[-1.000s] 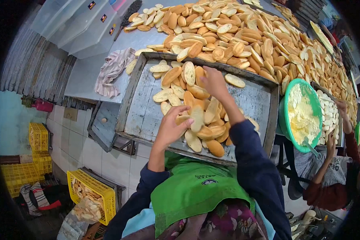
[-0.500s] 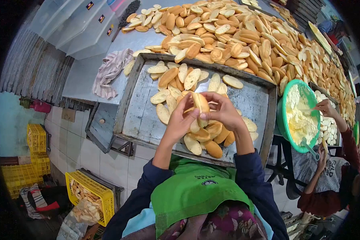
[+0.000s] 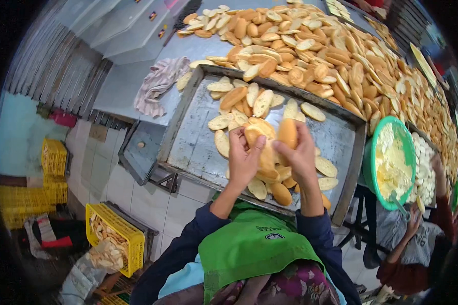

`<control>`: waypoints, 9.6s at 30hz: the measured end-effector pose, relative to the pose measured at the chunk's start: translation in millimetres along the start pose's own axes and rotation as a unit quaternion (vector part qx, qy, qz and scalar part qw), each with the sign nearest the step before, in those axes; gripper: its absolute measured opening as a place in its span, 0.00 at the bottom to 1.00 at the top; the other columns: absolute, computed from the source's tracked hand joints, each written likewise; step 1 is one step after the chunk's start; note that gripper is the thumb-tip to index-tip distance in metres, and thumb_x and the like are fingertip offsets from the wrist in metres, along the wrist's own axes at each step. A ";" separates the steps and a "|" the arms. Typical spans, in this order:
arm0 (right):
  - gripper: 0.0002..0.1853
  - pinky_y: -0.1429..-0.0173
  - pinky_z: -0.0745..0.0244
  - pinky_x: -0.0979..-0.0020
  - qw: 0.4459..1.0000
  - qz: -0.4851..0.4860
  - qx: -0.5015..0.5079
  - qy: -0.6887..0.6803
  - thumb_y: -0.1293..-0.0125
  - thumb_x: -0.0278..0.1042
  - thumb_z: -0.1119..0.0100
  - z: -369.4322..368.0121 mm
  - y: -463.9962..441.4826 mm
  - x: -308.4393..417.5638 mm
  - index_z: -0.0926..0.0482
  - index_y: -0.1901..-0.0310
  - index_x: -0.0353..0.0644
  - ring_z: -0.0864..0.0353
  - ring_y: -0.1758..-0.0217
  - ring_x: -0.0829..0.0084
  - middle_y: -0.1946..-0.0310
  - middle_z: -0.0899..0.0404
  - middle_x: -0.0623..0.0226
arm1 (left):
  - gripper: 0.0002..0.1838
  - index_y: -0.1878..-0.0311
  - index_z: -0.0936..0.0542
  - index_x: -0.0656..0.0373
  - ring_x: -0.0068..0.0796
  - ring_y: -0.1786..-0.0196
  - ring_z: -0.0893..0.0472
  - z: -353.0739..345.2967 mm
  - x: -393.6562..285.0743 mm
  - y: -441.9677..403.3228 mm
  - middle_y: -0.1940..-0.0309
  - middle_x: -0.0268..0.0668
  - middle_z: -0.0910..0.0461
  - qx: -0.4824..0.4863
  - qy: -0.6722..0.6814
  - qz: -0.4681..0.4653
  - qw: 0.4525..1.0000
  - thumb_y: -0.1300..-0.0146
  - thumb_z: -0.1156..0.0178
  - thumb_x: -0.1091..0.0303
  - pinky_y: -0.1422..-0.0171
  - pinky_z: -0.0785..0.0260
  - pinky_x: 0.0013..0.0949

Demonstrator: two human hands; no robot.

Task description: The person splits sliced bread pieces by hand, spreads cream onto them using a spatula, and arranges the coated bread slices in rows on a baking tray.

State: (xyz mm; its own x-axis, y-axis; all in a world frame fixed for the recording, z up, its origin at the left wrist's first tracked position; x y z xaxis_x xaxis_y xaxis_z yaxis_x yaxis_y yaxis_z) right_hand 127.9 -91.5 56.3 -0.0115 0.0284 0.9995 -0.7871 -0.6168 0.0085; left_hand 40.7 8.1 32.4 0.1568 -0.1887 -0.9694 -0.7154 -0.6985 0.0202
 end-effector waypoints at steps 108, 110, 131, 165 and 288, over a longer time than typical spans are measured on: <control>0.10 0.81 0.40 0.84 0.911 -0.218 -0.252 0.243 0.41 0.30 0.48 320.3 185.4 63.1 0.21 0.62 0.34 0.34 0.84 0.86 0.80 0.25 0.72 | 0.34 0.35 0.50 0.60 0.43 0.40 0.33 -93.0 0.4 43.3 0.41 0.48 0.38 0.382 0.217 0.311 0.843 0.38 0.49 0.55 0.40 0.34 0.45; 0.12 0.82 0.42 0.86 0.933 -0.187 -0.269 0.147 0.38 0.34 0.49 287.3 185.7 51.6 0.23 0.60 0.35 0.35 0.85 0.88 0.78 0.24 0.73 | 0.34 0.35 0.48 0.60 0.44 0.39 0.35 -96.3 -0.6 40.5 0.41 0.48 0.37 0.407 0.234 0.298 0.831 0.38 0.48 0.55 0.39 0.35 0.46; 0.12 0.55 0.32 0.76 0.976 0.116 -0.178 0.044 0.51 0.16 0.40 101.8 153.9 -7.0 0.20 0.62 0.35 0.25 0.59 0.71 0.63 0.22 0.61 | 0.39 0.35 0.48 0.55 0.21 0.51 0.25 -69.4 -9.4 49.3 0.49 0.33 0.31 0.363 0.252 0.297 0.846 0.46 0.44 0.49 0.54 0.25 0.23; 0.11 0.62 0.33 0.78 0.867 0.205 -0.418 0.181 0.52 0.16 0.38 108.3 172.9 4.7 0.19 0.65 0.38 0.27 0.68 0.75 0.67 0.23 0.65 | 0.51 0.34 0.49 0.55 0.29 0.48 0.26 -48.4 -1.2 81.4 0.46 0.37 0.31 0.467 0.245 0.354 0.772 0.58 0.28 0.59 0.46 0.29 0.32; 0.11 0.60 0.32 0.68 0.729 0.208 -0.489 0.431 0.52 0.16 0.38 108.0 199.4 -68.7 0.20 0.64 0.38 0.28 0.62 0.65 0.65 0.23 0.63 | 0.36 0.37 0.43 0.58 0.25 0.48 0.29 -26.4 10.5 9.9 0.49 0.37 0.32 0.379 0.015 0.278 0.883 0.46 0.36 0.61 0.47 0.32 0.28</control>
State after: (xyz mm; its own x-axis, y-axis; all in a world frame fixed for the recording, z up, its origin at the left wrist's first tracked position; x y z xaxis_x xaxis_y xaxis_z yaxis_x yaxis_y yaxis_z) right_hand 38.4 -301.3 -7.5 -0.4262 0.7426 0.5166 -0.6632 0.1318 -0.7367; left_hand 53.3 -19.0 28.9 -0.3524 -0.3825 -0.8541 -0.9356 0.1674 0.3110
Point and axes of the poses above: each hand's wrist, its own y-axis away from the middle knuckle, its own z-axis out of the back of the hand, x = y × z, the point moved 4 cm from there along -y, towards the middle knuckle
